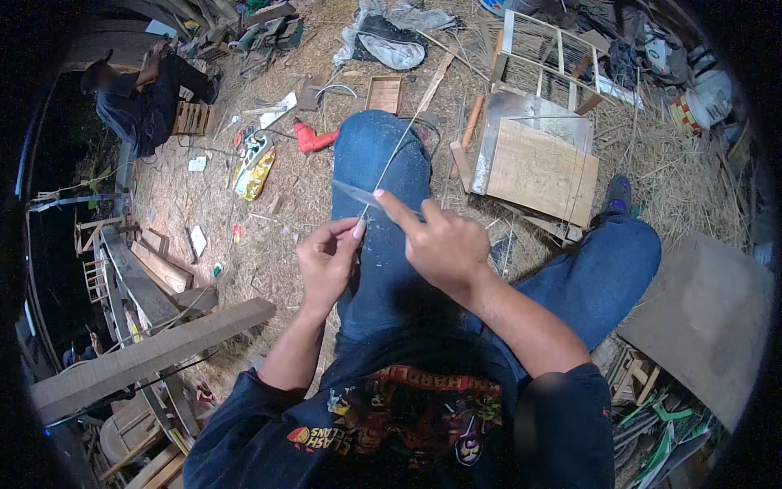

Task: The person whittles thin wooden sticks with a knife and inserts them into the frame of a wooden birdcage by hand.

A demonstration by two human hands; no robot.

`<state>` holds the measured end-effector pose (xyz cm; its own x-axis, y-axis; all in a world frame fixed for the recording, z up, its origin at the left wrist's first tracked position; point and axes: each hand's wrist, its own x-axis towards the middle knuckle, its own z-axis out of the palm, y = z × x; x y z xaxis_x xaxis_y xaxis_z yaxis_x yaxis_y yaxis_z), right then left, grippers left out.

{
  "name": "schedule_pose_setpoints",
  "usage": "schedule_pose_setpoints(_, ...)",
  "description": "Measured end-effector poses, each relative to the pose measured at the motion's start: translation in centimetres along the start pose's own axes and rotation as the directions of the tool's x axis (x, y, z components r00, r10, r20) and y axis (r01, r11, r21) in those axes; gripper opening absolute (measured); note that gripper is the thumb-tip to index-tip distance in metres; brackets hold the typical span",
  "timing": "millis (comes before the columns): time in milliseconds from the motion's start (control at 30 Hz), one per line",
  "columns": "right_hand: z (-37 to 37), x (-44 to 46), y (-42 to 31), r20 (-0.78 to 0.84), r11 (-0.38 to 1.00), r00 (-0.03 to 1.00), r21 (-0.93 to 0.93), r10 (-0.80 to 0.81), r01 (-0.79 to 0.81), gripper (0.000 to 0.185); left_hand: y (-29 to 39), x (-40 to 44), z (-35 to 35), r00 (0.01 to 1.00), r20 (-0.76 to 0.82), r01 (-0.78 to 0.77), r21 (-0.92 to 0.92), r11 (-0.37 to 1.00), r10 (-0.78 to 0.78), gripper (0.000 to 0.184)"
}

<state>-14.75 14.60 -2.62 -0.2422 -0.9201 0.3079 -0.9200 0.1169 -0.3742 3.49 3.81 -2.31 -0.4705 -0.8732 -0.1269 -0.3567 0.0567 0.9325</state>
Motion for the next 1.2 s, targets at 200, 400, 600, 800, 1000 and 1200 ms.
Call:
schedule_pose_setpoints(200,-0.2,0.0,0.3,0.008,0.999,1.000,-0.021,0.030,-0.030,0.067,0.4,-1.1,-0.7,0.995,-0.032,0.087,-0.093,0.992,-0.090,0.016)
schedule_pose_setpoints(400,0.1,-0.7,-1.2,-0.042,0.996,0.997,-0.064,-0.057,0.054,0.058,-0.1,-0.7,-0.8,0.997,-0.034,0.073,-0.075,0.995,-0.076,0.017)
schedule_pose_setpoints(600,0.1,-0.8,-1.1,-0.021,0.998,0.997,0.011,-0.068,0.068,0.054,0.2,-0.2,-1.0,0.996,0.025,0.085,-0.109,0.990,-0.083,0.016)
schedule_pose_setpoints(800,0.7,1.1,2.2,-0.132,0.983,0.976,0.084,0.175,-0.165,0.052,0.2,-0.8,-2.6,0.982,0.063,0.185,-0.133,0.974,-0.178,0.017)
schedule_pose_setpoints(1000,1.6,1.9,2.7,-0.149,0.974,0.970,0.152,0.192,-0.170,0.050,0.4,-0.4,-3.8,0.967,0.213,0.182,-0.179,0.967,-0.143,0.023)
schedule_pose_setpoints(1200,1.9,1.5,2.2,-0.155,0.986,0.976,0.090,0.151,-0.138,0.052,4.4,3.7,-1.1,0.952,0.264,0.163,-0.006,0.987,-0.156,0.028)
